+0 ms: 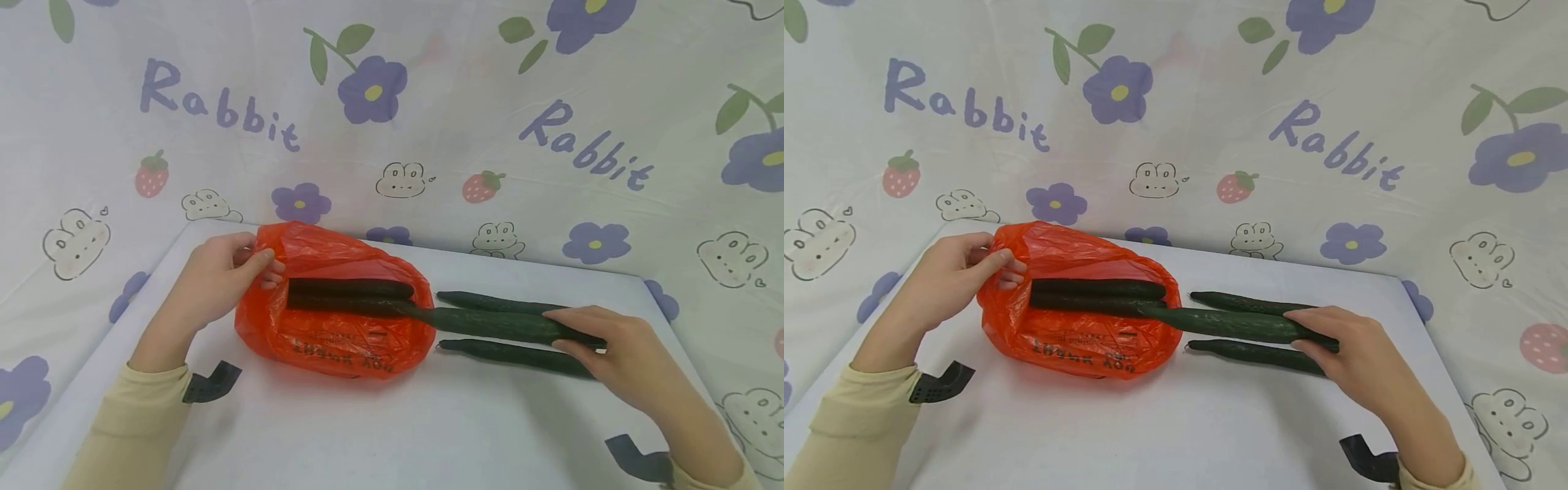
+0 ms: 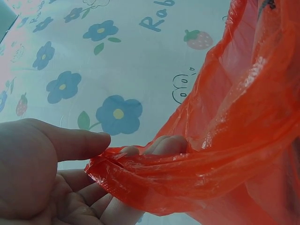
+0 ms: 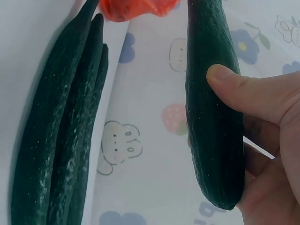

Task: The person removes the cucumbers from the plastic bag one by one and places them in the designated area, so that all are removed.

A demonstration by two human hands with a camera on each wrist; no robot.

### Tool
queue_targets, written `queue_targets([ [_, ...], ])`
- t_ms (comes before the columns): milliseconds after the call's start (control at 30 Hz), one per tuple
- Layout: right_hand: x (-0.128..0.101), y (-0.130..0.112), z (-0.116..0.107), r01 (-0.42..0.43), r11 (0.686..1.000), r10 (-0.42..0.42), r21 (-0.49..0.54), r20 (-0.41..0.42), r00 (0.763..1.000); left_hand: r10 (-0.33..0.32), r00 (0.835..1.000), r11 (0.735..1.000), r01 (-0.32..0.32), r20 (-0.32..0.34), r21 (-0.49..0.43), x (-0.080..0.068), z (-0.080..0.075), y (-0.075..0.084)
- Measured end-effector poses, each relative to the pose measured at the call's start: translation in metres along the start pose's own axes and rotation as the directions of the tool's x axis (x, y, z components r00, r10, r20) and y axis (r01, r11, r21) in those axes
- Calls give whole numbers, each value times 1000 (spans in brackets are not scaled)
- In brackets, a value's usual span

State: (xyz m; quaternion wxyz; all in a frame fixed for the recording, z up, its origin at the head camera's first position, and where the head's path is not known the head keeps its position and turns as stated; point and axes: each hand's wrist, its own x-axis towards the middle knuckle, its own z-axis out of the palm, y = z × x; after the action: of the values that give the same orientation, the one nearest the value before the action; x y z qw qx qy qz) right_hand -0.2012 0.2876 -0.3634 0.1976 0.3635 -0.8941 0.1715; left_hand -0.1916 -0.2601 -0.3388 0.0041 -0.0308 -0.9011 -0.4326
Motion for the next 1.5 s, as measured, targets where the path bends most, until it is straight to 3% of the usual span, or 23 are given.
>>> queue_targets([
  [700, -37, 17, -6, -94, 995, 96, -28, 38, 995, -5, 1000, 1000, 5, 1, 3, 0, -1, 0],
  [1000, -53, 22, 2, -204, 979, 203, 0, 76, 976, 1, 1000, 1000, -1, 1, 3, -1, -1, 1],
  [1500, -71, 32, 18, -262, 965, 257, 9, 162, 953, -12, 1000, 1000, 12, -2, 8, -1, -4, 1],
])
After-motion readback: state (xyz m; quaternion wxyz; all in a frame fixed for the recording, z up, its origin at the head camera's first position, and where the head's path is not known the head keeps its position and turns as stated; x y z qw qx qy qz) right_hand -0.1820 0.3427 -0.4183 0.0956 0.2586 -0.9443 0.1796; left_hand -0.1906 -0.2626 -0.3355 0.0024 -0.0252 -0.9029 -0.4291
